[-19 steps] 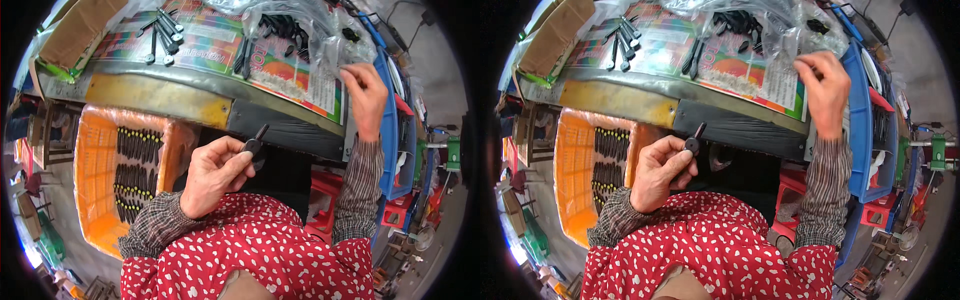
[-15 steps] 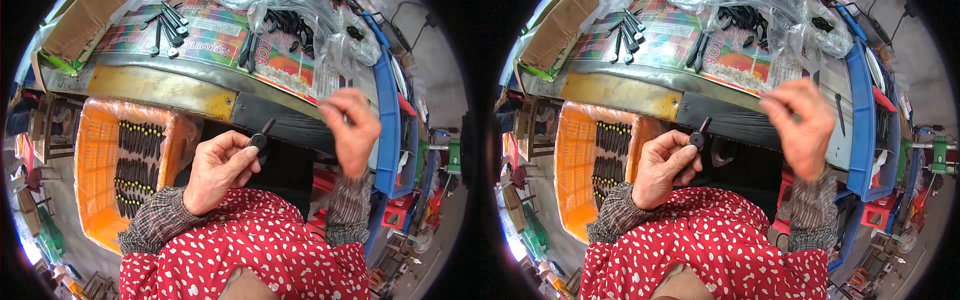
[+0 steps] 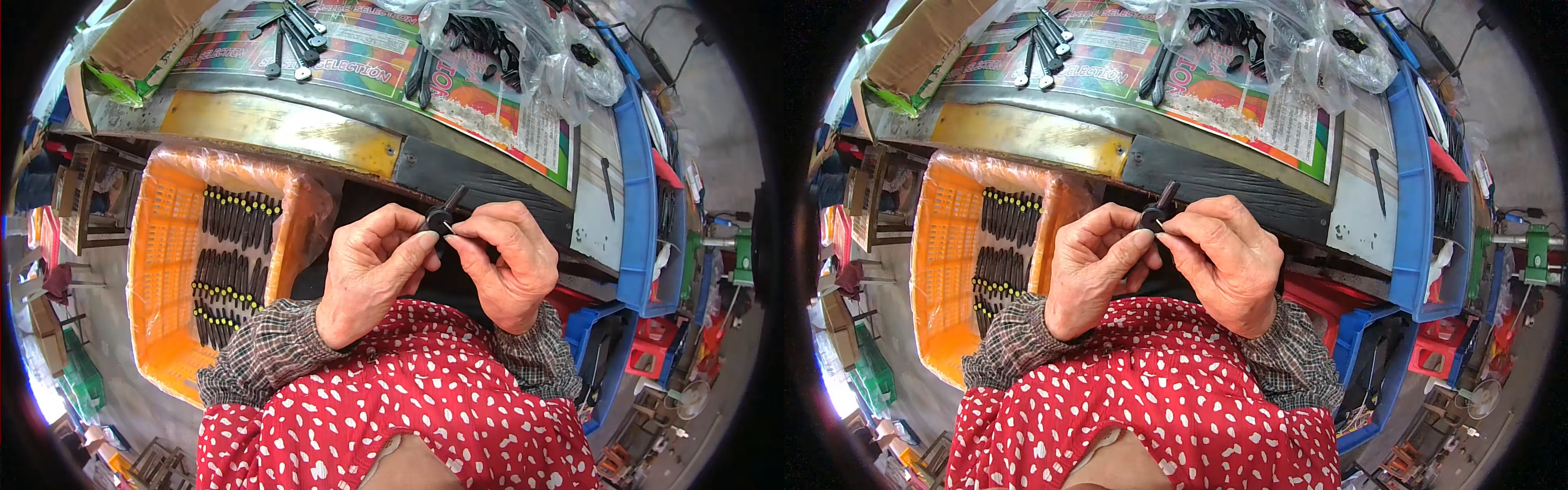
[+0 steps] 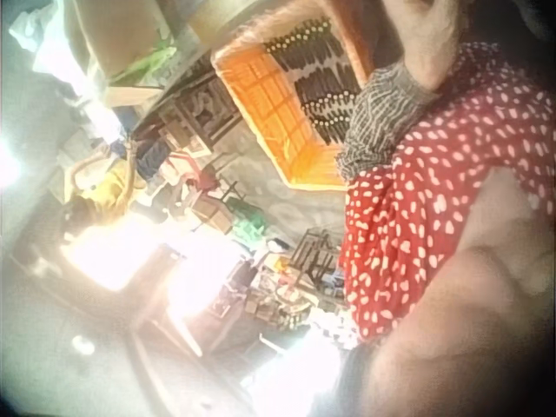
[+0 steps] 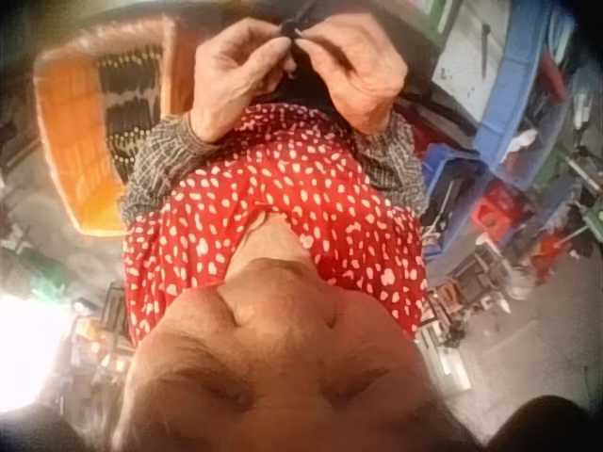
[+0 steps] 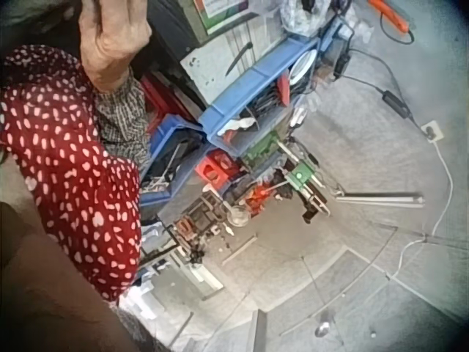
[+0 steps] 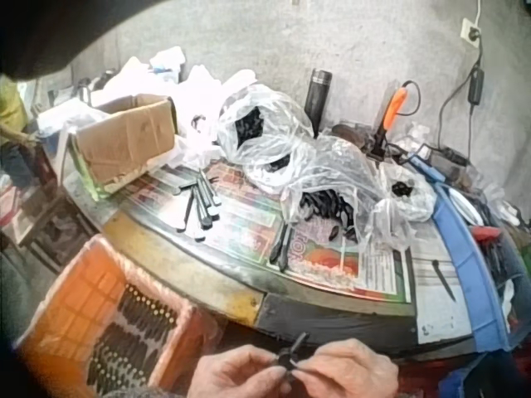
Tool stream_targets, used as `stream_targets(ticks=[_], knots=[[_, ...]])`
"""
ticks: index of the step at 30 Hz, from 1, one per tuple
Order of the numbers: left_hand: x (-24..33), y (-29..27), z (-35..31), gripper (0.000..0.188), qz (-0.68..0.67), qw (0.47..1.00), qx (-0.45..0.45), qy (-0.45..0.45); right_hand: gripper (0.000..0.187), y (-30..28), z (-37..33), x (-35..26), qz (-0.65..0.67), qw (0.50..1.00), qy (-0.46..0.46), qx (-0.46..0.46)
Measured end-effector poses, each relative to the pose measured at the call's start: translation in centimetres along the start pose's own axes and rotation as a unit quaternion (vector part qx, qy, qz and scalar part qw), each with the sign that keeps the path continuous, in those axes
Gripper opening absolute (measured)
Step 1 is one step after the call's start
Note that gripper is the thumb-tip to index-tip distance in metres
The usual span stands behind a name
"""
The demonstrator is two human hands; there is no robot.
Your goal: The person assembles small black plastic components by fitting parts together by hand and places the assembled parts into rows inside a plastic crate.
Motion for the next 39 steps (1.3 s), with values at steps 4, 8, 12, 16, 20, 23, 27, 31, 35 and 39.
stream_targets(ticks=[4,8,12,16,20,23,27,31,35,39], knots=[[0.2,-0.4,0.0,0.011,0.020,1.000,0.005,0.007,0.021,0.6,-0.1,-0.3,-0.004,1.000,-0.016,0.008],[0.4,-0.4,-0.2,0.011,0.035,0.999,0.009,0.026,0.022,0.7,-0.2,-0.6,-0.015,0.999,-0.026,0.020],[1.0,-0.9,-0.2,0.007,0.079,0.992,0.042,0.092,0.022,1.0,-0.5,-0.9,-0.034,0.998,-0.031,0.034],[2.0,-1.3,-0.4,0.008,0.177,0.974,0.057,0.131,0.021,1.3,-0.5,-0.9,-0.040,0.998,-0.032,0.046],[2.7,-1.3,-0.5,0.011,0.220,0.955,0.069,0.185,0.021,1.6,-0.5,-0.6,-0.024,0.999,-0.013,0.046],[3.2,-1.1,-0.6,0.013,0.268,0.932,0.061,0.237,0.020,1.9,-0.6,-0.1,-0.007,0.999,0.011,0.048],[3.4,-1.2,-0.6,0.012,0.306,0.905,0.072,0.287,0.019,2.1,-0.6,0.6,0.027,0.997,0.051,0.055],[4.2,-0.6,-0.9,0.012,0.337,0.874,0.074,0.341,0.016,2.2,-0.7,1.5,0.074,0.991,0.093,0.059],[2.8,-1.3,-0.5,0.011,0.283,0.924,0.074,0.246,0.016,2.7,-0.4,2.6,0.137,0.979,0.148,0.018],[2.3,-1.0,-0.3,0.010,0.203,0.958,0.054,0.196,0.024,4.2,-0.7,5.2,0.360,0.874,0.326,-0.031]])
Point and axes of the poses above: each hand's wrist, its own z-axis towards the middle knuckle, its own y-axis out of the palm, x = y × z, the point moved 9 cm from there along z, towards the middle knuckle, and after that the axes turned 13 degrees about y, right-handed, at the moved point
